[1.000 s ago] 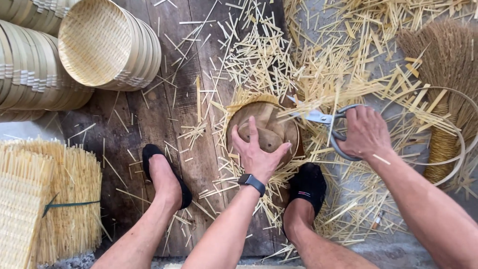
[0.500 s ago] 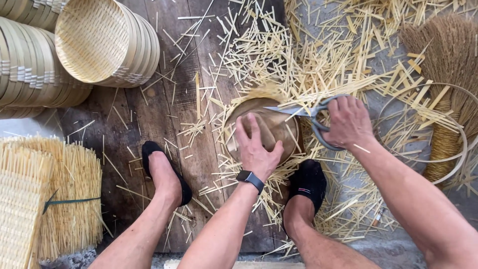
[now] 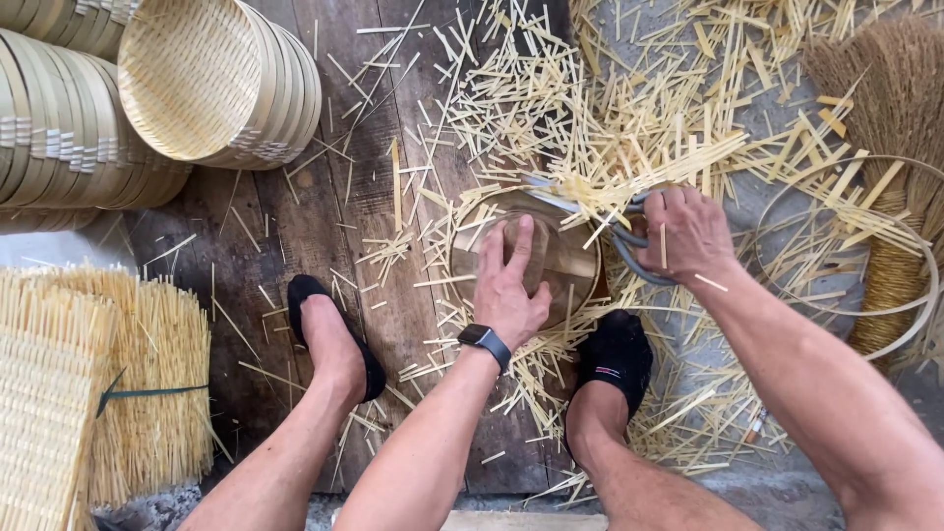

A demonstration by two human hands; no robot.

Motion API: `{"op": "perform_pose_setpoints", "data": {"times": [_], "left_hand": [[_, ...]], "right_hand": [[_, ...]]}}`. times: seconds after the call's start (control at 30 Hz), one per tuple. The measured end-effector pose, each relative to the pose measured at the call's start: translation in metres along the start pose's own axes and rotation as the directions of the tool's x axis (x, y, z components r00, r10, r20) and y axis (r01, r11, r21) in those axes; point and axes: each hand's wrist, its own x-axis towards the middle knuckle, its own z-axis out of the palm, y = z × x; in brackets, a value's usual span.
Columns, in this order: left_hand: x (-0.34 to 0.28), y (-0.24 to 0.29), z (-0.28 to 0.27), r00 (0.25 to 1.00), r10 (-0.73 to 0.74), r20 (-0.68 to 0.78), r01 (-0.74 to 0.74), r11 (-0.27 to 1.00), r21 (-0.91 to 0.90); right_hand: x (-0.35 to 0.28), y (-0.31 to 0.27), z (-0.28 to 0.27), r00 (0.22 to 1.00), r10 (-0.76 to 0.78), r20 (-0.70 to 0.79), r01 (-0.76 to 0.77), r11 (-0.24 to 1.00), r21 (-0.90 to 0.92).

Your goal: The person sits on a low stool in a bamboo workshop and assembles round bamboo sieves. They lay a woven bamboo sheet over a round wooden mold, press and fit it, trim the excess bamboo with scissors, fit a bamboo rim hoop over the edge, and place the finished sieve onto a stack of completed sieves.

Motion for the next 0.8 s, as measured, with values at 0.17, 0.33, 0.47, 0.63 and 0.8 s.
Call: {"op": "perform_pose_setpoints", "data": {"times": [0.17,0.33,0.47,0.63,0.8], "left_hand": [[0.009,-0.002,-0.016,0.983,-0.126,0.133,0.143,0.982,-0.126],[0.012,-0.007,-0.024,0.967,0.043,0.252,-0.036,0.999,-0.031],[0.018,-0.011,-0.034,0.956,0.124,0.265,-0.133,0.991,0.015],[0.020,-0.009,-0.034,0.956,0.084,0.281,-0.102,0.994,0.048],[0.027,-0.015,-0.036,0.904,0.173,0.391,-0.222,0.971,0.085]], "right_hand": [[-0.003,0.011,-0.014,0.945,0.027,0.325,-0.059,0.994,0.088],[0.014,-0.014,-0.040,0.996,-0.056,0.064,0.065,0.987,-0.145],[0.006,0.016,0.009,0.949,0.009,0.316,-0.024,0.999,0.042],[0.006,-0.001,-0.033,0.968,-0.004,0.249,-0.020,0.995,0.093],[0.012,-0.002,-0.011,0.967,-0.022,0.256,0.022,1.000,0.002]]}}
